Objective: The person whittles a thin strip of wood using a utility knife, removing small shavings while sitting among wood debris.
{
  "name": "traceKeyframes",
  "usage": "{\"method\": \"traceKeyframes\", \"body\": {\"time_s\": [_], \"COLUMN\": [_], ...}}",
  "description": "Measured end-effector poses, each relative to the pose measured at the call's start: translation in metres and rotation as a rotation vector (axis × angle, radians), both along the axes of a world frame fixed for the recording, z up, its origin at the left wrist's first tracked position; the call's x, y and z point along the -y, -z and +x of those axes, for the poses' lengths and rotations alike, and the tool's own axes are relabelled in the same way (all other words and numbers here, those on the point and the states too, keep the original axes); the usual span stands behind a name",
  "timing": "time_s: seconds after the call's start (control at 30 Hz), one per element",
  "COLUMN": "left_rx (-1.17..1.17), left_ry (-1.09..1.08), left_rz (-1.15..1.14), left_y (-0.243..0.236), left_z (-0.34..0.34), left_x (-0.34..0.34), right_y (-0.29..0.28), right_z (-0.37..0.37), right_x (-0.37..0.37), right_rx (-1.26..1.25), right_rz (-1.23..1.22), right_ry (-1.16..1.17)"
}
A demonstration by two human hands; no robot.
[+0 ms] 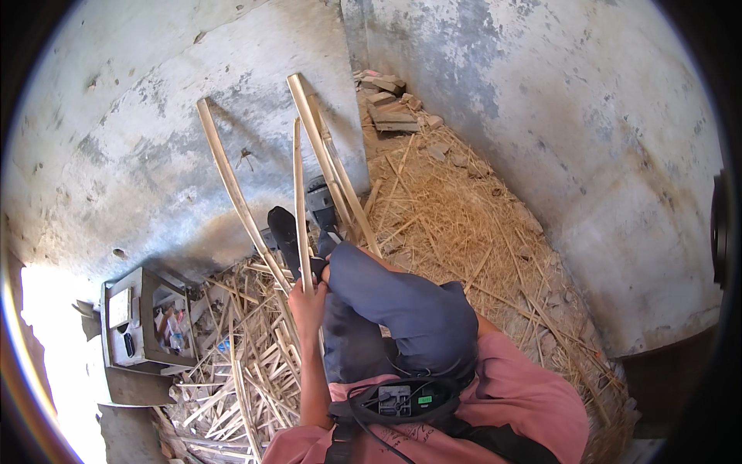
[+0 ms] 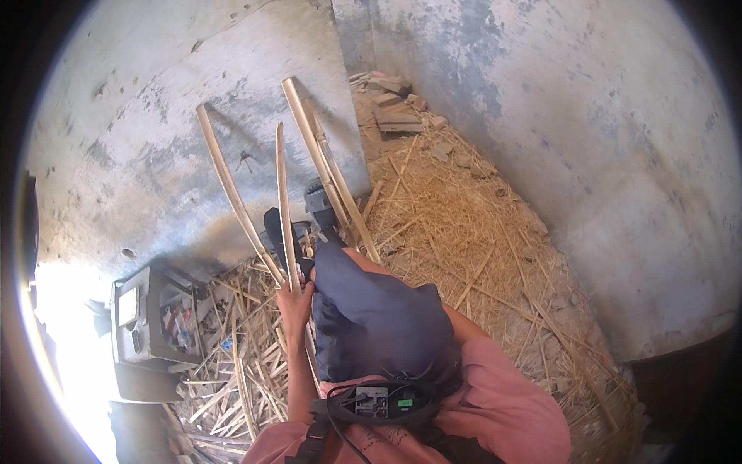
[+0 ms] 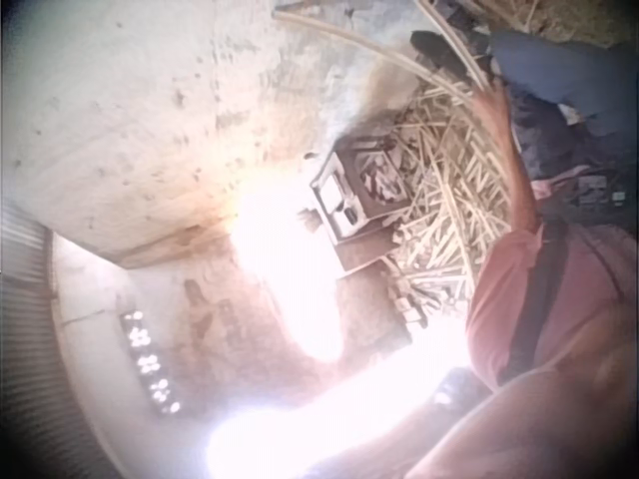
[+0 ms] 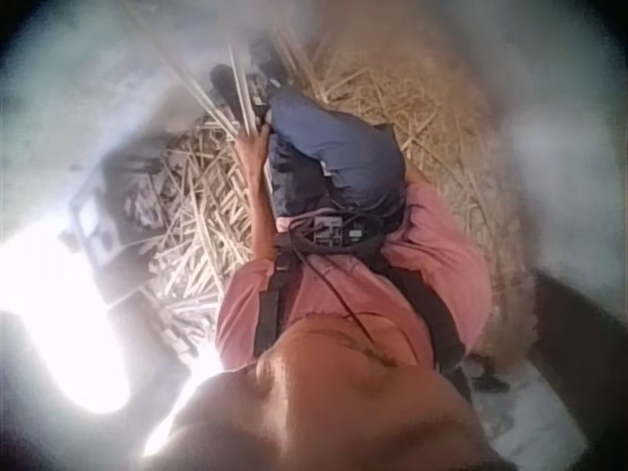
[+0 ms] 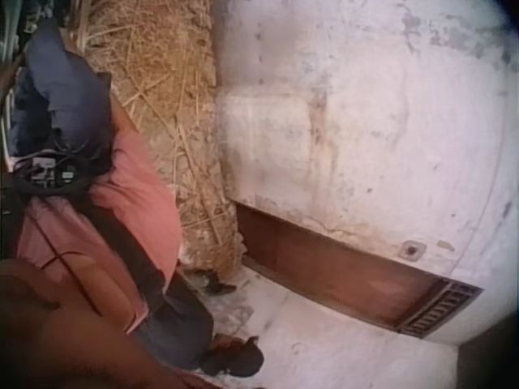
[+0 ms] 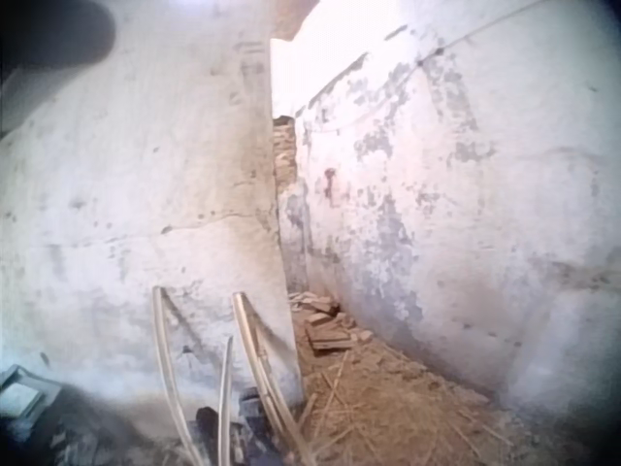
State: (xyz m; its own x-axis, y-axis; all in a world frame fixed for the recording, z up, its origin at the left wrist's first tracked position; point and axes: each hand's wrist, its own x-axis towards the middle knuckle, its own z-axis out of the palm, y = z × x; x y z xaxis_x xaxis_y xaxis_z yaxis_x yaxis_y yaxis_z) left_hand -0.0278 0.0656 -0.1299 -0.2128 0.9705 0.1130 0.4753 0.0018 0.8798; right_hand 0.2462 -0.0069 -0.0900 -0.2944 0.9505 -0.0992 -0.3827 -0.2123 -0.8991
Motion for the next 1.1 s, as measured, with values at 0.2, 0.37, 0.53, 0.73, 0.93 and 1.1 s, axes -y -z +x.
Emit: {"method": "traceKeyframes", "body": {"time_s": [0.2, 0.37, 0.53, 0.73, 0.93, 1.1], "left_rx": [-0.013, 0.069, 0.106, 0.173, 0.223, 0.08], "left_ry": [-0.03, 0.009, 0.119, 0.22, 0.223, 0.306], "left_rz": [0.019, -0.039, -0.044, -0.038, -0.065, -0.185], "left_y": [0.0, -0.011, -0.04, -0.087, -0.086, -0.058], "left_z": [0.003, 0.006, 0.017, 0.029, 0.026, 0.01], "left_x": [0.0, -0.002, 0.007, 0.026, 0.03, 0.026], "right_y": [-0.003, -0.004, -0.005, -0.008, -0.007, -0.007], "right_z": [0.003, 0.004, 0.005, 0.009, 0.006, 0.002], "right_x": [0.01, 0.016, 0.019, 0.026, 0.025, 0.02], "right_rx": [-0.067, -0.12, -0.167, -0.221, -0.255, -0.26], "right_rz": [-0.023, -0.049, -0.071, -0.098, -0.125, -0.135], "right_ry": [-0.023, -0.049, -0.08, -0.097, -0.107, -0.122]}}
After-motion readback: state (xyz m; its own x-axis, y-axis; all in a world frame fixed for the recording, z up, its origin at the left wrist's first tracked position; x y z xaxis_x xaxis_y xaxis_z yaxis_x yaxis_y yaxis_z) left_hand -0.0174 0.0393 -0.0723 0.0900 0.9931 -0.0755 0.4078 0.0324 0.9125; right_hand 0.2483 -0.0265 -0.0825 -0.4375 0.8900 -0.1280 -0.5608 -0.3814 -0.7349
